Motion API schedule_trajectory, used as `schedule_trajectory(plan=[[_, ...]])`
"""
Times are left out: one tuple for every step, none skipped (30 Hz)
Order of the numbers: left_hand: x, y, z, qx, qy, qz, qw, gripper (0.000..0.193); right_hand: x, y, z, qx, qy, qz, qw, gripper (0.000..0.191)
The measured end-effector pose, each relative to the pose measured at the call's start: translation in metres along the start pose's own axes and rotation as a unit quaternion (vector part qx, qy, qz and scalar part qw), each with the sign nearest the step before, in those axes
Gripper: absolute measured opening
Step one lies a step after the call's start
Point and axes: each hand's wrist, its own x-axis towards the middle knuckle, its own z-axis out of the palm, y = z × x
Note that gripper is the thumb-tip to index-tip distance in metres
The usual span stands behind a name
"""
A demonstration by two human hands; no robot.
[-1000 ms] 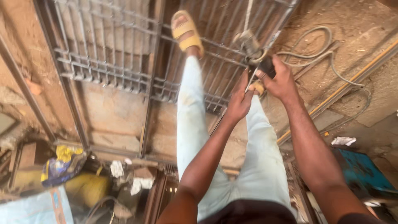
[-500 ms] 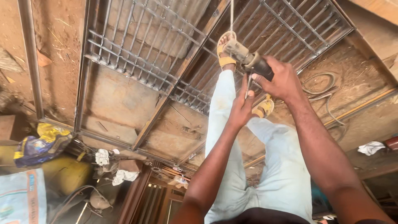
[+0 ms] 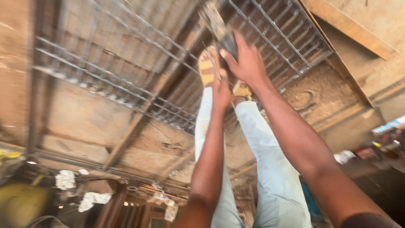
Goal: The person sits on the ground welding a metal window grille laid on the floor, striking an arc with a welding electrode holder and rod, producing sparks and smoke along the frame joints. They pause to reposition the rod in the holder and shift their position to reach different joints, continuing to weld.
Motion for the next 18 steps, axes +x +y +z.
schedule_trajectory(plan=[[0.003, -0.006, 0.003, -0.021, 0.001, -0.049, 0.999, 0.068, 0.008, 0.007, 0.008, -0.002, 0.001, -0.008, 1.0, 0.07], [0.011, -0.011, 0.006, -0.042, 0.0, -0.092, 0.995, 0.074, 0.018, 0.012, 0.016, -0.004, 0.007, -0.021, 1.0, 0.073], [0.022, -0.017, 0.011, -0.065, -0.003, -0.126, 0.99, 0.08, 0.031, 0.019, 0.019, -0.006, 0.019, -0.04, 0.999, 0.076], [0.032, -0.021, 0.018, -0.075, 0.003, -0.112, 0.991, 0.078, 0.042, 0.024, 0.022, -0.008, 0.002, -0.015, 1.0, 0.075], [0.038, -0.022, 0.026, -0.085, 0.011, -0.099, 0.991, 0.077, 0.052, 0.027, 0.025, -0.008, -0.017, 0.01, 1.0, 0.075], [0.04, -0.025, 0.032, -0.091, 0.022, -0.091, 0.991, 0.076, 0.058, 0.028, 0.028, -0.005, -0.041, 0.037, 0.998, 0.075], [0.042, -0.025, 0.037, -0.147, 0.025, -0.135, 0.98, 0.078, 0.064, 0.029, 0.029, -0.01, -0.035, 0.019, 0.999, 0.075], [0.043, -0.028, 0.044, -0.204, 0.026, -0.174, 0.963, 0.08, 0.068, 0.035, 0.03, -0.017, -0.027, 0.0, 1.0, 0.074], [0.043, -0.031, 0.048, -0.26, 0.027, -0.213, 0.941, 0.082, 0.071, 0.039, 0.031, -0.024, -0.018, -0.02, 0.999, 0.074], [0.043, -0.032, 0.051, -0.197, 0.035, -0.166, 0.966, 0.078, 0.074, 0.042, 0.032, -0.025, -0.02, -0.027, 0.999, 0.074], [0.04, -0.032, 0.053, -0.13, 0.041, -0.122, 0.983, 0.075, 0.075, 0.045, 0.034, -0.024, -0.023, -0.03, 0.999, 0.074], [0.037, -0.032, 0.055, -0.062, 0.044, -0.078, 0.994, 0.073, 0.076, 0.048, 0.035, -0.024, -0.024, -0.032, 0.999, 0.074], [0.035, -0.031, 0.057, -0.084, 0.041, -0.132, 0.987, 0.076, 0.077, 0.051, 0.036, -0.021, -0.009, -0.059, 0.998, 0.073], [0.033, -0.029, 0.061, -0.107, 0.039, -0.183, 0.977, 0.08, 0.078, 0.054, 0.037, -0.019, 0.008, -0.089, 0.996, 0.073], [0.033, -0.028, 0.065, -0.131, 0.037, -0.233, 0.963, 0.084, 0.08, 0.057, 0.038, -0.018, 0.022, -0.12, 0.992, 0.073], [0.031, -0.026, 0.067, -0.122, 0.037, -0.223, 0.967, 0.083, 0.083, 0.059, 0.039, -0.017, 0.005, -0.085, 0.996, 0.073], [0.03, -0.024, 0.068, -0.111, 0.036, -0.213, 0.97, 0.082, 0.085, 0.061, 0.04, -0.016, -0.013, -0.047, 0.999, 0.073], [0.028, -0.022, 0.068, -0.099, 0.035, -0.204, 0.973, 0.081, 0.088, 0.062, 0.042, -0.015, -0.03, -0.01, 0.999, 0.073]])
